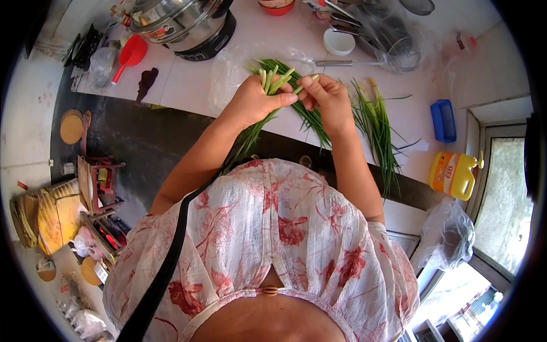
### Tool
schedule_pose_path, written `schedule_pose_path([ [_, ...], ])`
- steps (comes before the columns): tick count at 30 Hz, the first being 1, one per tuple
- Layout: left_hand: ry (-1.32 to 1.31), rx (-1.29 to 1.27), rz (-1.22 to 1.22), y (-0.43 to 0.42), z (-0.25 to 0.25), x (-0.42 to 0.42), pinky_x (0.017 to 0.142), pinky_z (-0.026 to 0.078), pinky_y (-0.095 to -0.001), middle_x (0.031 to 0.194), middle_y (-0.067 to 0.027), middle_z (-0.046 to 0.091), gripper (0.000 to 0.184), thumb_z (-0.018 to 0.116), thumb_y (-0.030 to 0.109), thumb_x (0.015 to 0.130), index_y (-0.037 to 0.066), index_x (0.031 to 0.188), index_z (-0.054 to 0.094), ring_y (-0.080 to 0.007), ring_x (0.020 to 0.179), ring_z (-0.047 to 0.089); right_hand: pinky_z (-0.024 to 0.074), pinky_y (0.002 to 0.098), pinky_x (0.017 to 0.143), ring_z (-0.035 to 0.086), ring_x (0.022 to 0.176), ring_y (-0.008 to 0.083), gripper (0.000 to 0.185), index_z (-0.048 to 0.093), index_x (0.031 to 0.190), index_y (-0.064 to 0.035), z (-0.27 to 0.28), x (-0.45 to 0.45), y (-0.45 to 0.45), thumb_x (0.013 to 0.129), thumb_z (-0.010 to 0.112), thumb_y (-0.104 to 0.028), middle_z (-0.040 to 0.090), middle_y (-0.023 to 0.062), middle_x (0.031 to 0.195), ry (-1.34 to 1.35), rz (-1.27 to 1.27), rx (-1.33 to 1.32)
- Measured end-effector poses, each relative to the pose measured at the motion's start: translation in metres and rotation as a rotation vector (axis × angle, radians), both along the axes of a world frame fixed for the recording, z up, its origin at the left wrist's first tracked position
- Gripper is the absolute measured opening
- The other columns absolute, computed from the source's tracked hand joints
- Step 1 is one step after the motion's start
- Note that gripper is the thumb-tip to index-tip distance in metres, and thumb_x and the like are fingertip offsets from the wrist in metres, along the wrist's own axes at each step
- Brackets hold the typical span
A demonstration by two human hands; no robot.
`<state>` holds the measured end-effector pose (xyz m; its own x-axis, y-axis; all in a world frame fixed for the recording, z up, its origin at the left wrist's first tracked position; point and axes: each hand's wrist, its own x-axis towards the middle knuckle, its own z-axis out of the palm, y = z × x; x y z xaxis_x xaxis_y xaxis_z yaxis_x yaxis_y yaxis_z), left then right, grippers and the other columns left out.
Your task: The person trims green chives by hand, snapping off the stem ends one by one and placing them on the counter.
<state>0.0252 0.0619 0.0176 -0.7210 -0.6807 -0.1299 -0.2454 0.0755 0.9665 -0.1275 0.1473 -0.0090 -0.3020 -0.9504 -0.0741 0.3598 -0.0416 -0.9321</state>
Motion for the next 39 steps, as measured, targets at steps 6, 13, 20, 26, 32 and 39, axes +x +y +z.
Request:
schedule_pose_path([
  [6, -0.030, -0.062, 0.002, 0.001, 0.008, 0.002, 0.057, 0.043, -0.0245, 0.068, -0.0007, 0.058, 0.017, 0.072, 0.012, 0.072, 0.002, 0.077, 0.060, -0.0092, 0.062, 0.052, 0.0430, 0.0249, 0.073, 0.054, 0.086, 0.0135, 0.022, 0.061, 0.100, -0.0006, 0.004, -0.008, 0.001, 0.079, 0.065, -0.008, 0.057, 0.0074, 0.103, 0.257, -0.115, -0.254],
  [13, -0.021, -0.089, -0.008, 0.002, 0.011, -0.003, 0.054, 0.042, -0.0234, 0.067, -0.0006, 0.058, 0.014, 0.071, 0.010, 0.072, 0.001, 0.076, 0.060, -0.0076, 0.060, 0.051, 0.0449, 0.0270, 0.067, 0.058, 0.071, 0.0198, 0.010, 0.063, 0.084, -0.0013, 0.018, -0.019, -0.001, 0.075, 0.065, -0.003, 0.061, 0.0069, 0.075, 0.815, 0.091, -0.272],
  [20, -0.031, -0.074, -0.004, 0.002, 0.011, 0.001, 0.055, 0.042, -0.0229, 0.067, -0.0014, 0.058, 0.015, 0.071, 0.011, 0.072, 0.001, 0.076, 0.060, -0.0076, 0.060, 0.052, 0.0451, 0.0229, 0.068, 0.057, 0.072, 0.0096, 0.013, 0.061, 0.083, 0.0019, 0.003, -0.017, -0.002, 0.085, 0.059, -0.010, 0.064, 0.0036, 0.078, 0.345, 0.013, -0.058],
  [26, -0.030, -0.065, -0.014, 0.002, 0.008, 0.001, 0.056, 0.043, -0.0235, 0.068, -0.0021, 0.059, 0.016, 0.071, 0.011, 0.071, 0.001, 0.077, 0.060, -0.0085, 0.061, 0.053, 0.0442, 0.0237, 0.072, 0.057, 0.074, 0.0106, 0.016, 0.061, 0.084, 0.0017, 0.007, -0.011, 0.001, 0.084, 0.060, -0.014, 0.065, 0.0044, 0.079, 0.273, -0.114, -0.107],
  [32, -0.056, -0.105, -0.014, 0.007, 0.015, -0.003, 0.058, 0.044, -0.0234, 0.069, -0.0025, 0.060, 0.016, 0.071, 0.009, 0.071, -0.001, 0.078, 0.060, -0.0083, 0.063, 0.053, 0.0458, 0.0339, 0.064, 0.058, 0.070, 0.0323, 0.008, 0.061, 0.075, -0.0009, 0.023, -0.013, 0.003, 0.071, 0.066, -0.006, 0.061, 0.0125, 0.072, 1.044, -0.013, -0.387],
  [39, 0.017, -0.076, 0.006, 0.009, 0.012, -0.004, 0.058, 0.043, -0.0232, 0.069, -0.0016, 0.060, 0.015, 0.071, 0.009, 0.072, -0.001, 0.078, 0.060, -0.0078, 0.062, 0.052, 0.0450, 0.0285, 0.060, 0.056, 0.061, 0.0170, 0.007, 0.061, 0.076, 0.0006, 0.000, -0.005, 0.007, 0.079, 0.063, -0.006, 0.063, 0.0094, 0.071, 0.667, -0.047, -0.144],
])
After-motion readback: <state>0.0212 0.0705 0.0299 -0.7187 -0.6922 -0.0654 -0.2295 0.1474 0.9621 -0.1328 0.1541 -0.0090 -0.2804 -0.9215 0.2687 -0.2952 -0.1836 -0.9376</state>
